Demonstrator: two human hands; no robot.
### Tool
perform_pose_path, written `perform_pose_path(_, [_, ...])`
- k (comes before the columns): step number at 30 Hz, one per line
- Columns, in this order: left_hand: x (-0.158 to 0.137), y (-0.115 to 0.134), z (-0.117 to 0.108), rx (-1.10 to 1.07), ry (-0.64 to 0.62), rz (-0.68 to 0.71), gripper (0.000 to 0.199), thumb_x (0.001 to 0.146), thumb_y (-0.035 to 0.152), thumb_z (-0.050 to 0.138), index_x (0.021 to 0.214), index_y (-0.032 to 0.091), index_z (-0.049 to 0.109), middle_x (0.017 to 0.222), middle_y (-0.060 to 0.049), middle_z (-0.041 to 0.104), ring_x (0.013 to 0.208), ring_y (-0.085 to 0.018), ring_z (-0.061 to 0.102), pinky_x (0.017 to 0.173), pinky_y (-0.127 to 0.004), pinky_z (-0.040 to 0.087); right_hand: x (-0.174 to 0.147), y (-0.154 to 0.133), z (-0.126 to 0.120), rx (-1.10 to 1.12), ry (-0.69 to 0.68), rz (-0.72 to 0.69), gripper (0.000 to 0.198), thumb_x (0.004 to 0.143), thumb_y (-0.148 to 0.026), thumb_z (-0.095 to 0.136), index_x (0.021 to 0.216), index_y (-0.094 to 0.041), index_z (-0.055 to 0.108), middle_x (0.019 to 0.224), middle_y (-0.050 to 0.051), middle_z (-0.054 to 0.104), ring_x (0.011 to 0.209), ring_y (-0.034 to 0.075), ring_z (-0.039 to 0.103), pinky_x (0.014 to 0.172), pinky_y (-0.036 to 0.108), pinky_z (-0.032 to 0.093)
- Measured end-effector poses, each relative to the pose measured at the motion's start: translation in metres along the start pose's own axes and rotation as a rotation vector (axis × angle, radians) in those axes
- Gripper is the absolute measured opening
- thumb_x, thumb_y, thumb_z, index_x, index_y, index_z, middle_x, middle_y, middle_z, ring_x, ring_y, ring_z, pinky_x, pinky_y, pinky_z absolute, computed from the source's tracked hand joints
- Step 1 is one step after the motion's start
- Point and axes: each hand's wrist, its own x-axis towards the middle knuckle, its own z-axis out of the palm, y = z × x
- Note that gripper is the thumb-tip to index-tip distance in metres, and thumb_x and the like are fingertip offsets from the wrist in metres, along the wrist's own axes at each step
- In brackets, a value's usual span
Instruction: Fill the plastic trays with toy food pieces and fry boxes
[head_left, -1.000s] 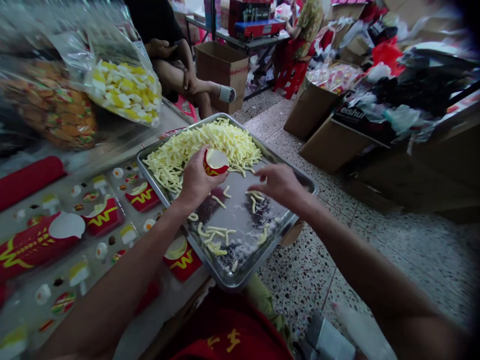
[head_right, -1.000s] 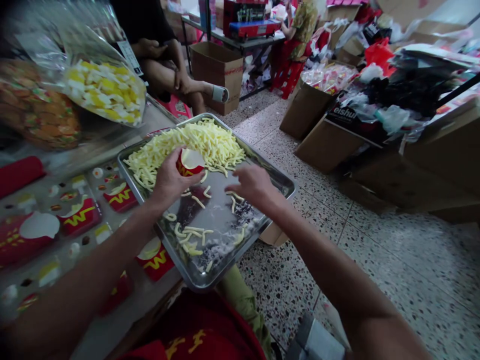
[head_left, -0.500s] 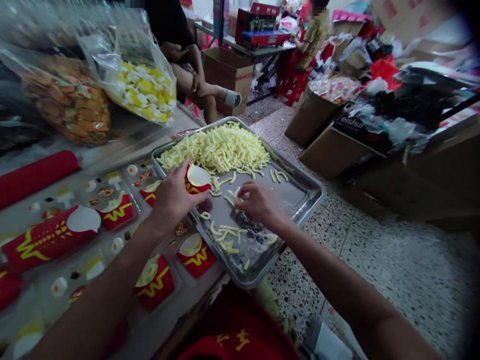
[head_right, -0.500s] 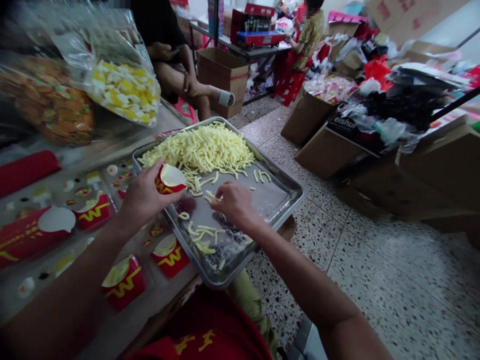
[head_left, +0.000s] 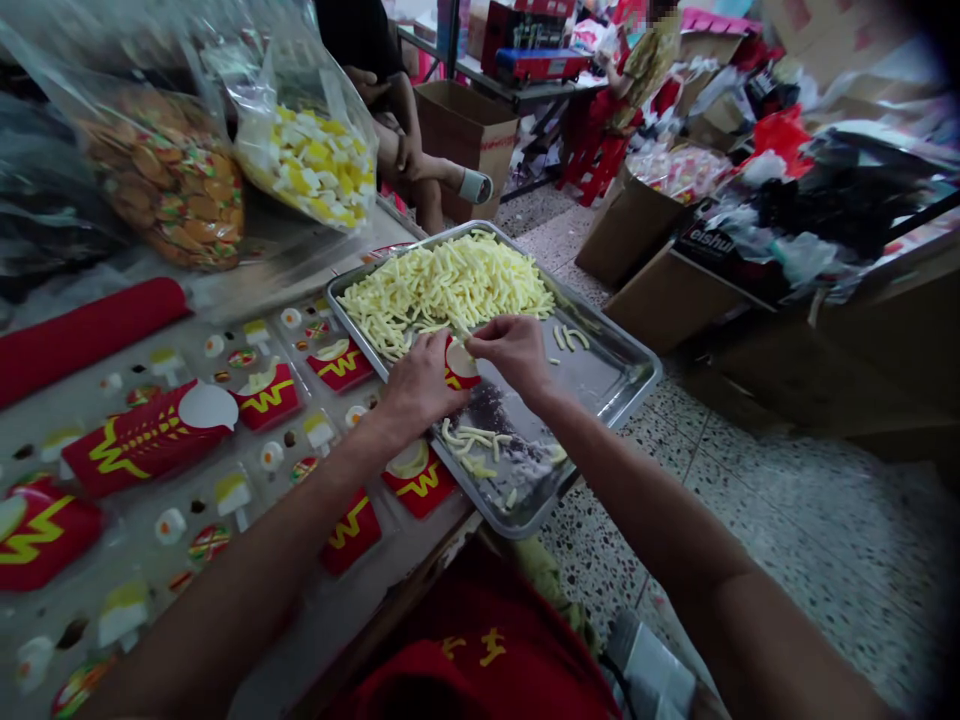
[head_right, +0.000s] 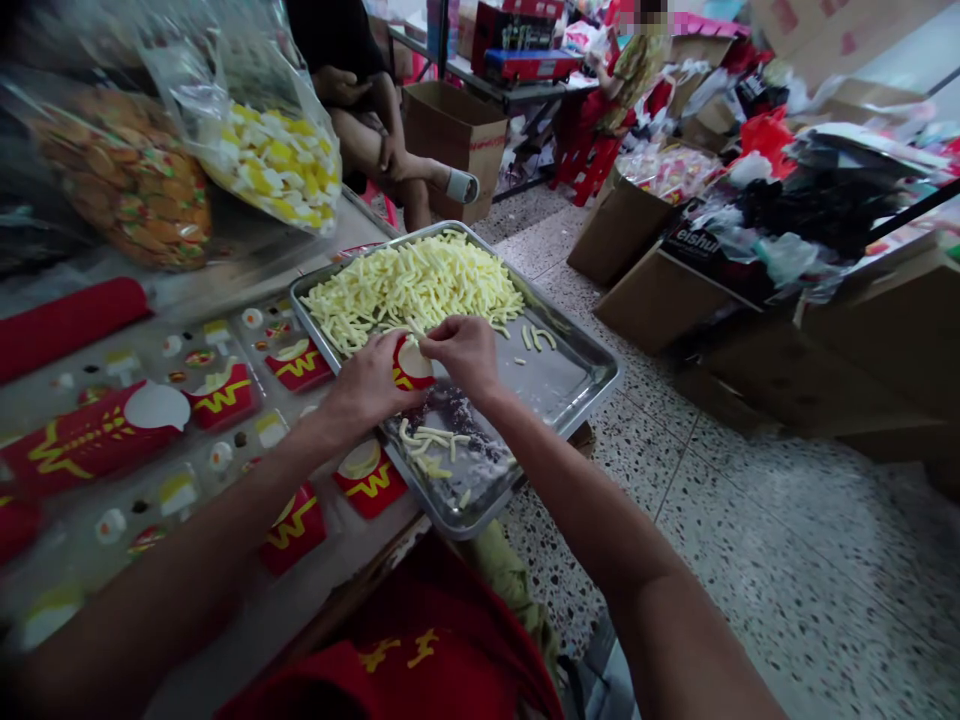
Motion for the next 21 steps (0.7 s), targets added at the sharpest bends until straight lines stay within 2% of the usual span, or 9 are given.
perform_pose_path(3, [0.006,0.009,0.019,-0.1,0.151,-0.093,0.063,0.07,0.027,0.077,0.127,0.017,0.052,0.125,-0.013,0.063,0.116,-0.031,0.062,0.099,-0.041,0.052,-0.008,-0.018,0.005,-0.136,0.088,-0.081,0.012,0.079,-0.025,0.069,0.079,-0.017,0.078,0.075,0.003,0.074,0.07,0.017,0.063,0.066,0.026,0.044])
perform_pose_path(5, [0.01,0.012,0.029,-0.119,0.193,-0.122,0.06,0.073,0.026,0.075,0.127,0.017,0.051,0.124,-0.014,0.063,0.116,-0.032,0.062,0.099,-0.043,0.052,-0.012,-0.028,0.001,-0.311,0.055,-0.139,0.015,0.081,-0.021,0.065,0.081,-0.018,0.08,0.077,0.004,0.075,0.076,0.018,0.062,0.071,0.028,0.042])
perform_pose_path(8, [0.011,0.013,0.035,-0.148,0.2,-0.071,0.07,0.069,0.022,0.078,0.132,0.016,0.048,0.126,-0.015,0.06,0.118,-0.031,0.06,0.101,-0.044,0.051,-0.006,-0.04,-0.014,-0.387,-0.264,-0.22,0.024,0.081,-0.01,0.057,0.081,-0.017,0.081,0.072,0.003,0.071,0.072,0.015,0.058,0.068,0.027,0.038])
perform_pose_path(11, [0.008,0.011,0.033,-0.189,0.235,0.058,0.078,0.068,0.018,0.078,0.138,0.014,0.044,0.128,-0.015,0.058,0.119,-0.029,0.058,0.105,-0.041,0.049,0.003,-0.046,-0.032,-0.271,-0.581,-0.284,0.027,0.079,-0.004,0.055,0.082,-0.013,0.081,0.067,-0.001,0.066,0.067,0.012,0.054,0.065,0.024,0.035])
perform_pose_path(12, [0.006,0.01,0.031,-0.195,0.244,0.101,0.079,0.069,0.018,0.077,0.14,0.013,0.043,0.128,-0.015,0.057,0.12,-0.028,0.057,0.107,-0.041,0.048,0.003,-0.046,-0.037,-0.233,-0.59,-0.299,0.026,0.079,-0.005,0.057,0.084,-0.013,0.081,0.069,-0.002,0.066,0.068,0.012,0.055,0.066,0.024,0.036])
perform_pose_path(14, [0.004,0.005,0.026,-0.199,0.244,0.138,0.078,0.071,0.021,0.077,0.141,0.014,0.043,0.13,-0.014,0.057,0.123,-0.028,0.056,0.11,-0.041,0.046,-0.004,-0.042,-0.046,-0.207,-0.448,-0.307,0.023,0.082,-0.01,0.062,0.092,-0.015,0.081,0.078,-0.001,0.07,0.073,0.013,0.056,0.07,0.025,0.038])
perform_pose_path(16, [0.003,-0.003,0.02,-0.216,0.236,0.088,0.076,0.072,0.026,0.079,0.139,0.016,0.046,0.132,-0.013,0.058,0.125,-0.029,0.056,0.111,-0.043,0.045,-0.021,-0.032,-0.055,-0.248,-0.292,-0.317,0.018,0.086,-0.016,0.065,0.096,-0.018,0.08,0.087,0.002,0.072,0.076,0.014,0.057,0.073,0.026,0.039])
perform_pose_path(17, [0.001,-0.008,0.017,-0.229,0.238,0.041,0.076,0.072,0.029,0.081,0.138,0.017,0.047,0.133,-0.013,0.059,0.124,-0.029,0.057,0.11,-0.043,0.046,-0.031,-0.025,-0.059,-0.286,-0.294,-0.349,0.016,0.089,-0.018,0.066,0.095,-0.019,0.08,0.088,0.003,0.072,0.077,0.015,0.056,0.073,0.027,0.039])
perform_pose_path(21, [-0.01,-0.028,-0.002,-0.263,0.276,-0.109,0.075,0.074,0.037,0.08,0.138,0.016,0.049,0.132,-0.012,0.063,0.12,-0.027,0.062,0.105,-0.041,0.05,-0.072,0.006,-0.069,-0.523,-0.684,-0.684,0.015,0.094,-0.018,0.063,0.087,-0.022,0.076,0.083,0.004,0.069,0.082,0.019,0.055,0.077,0.032,0.036])
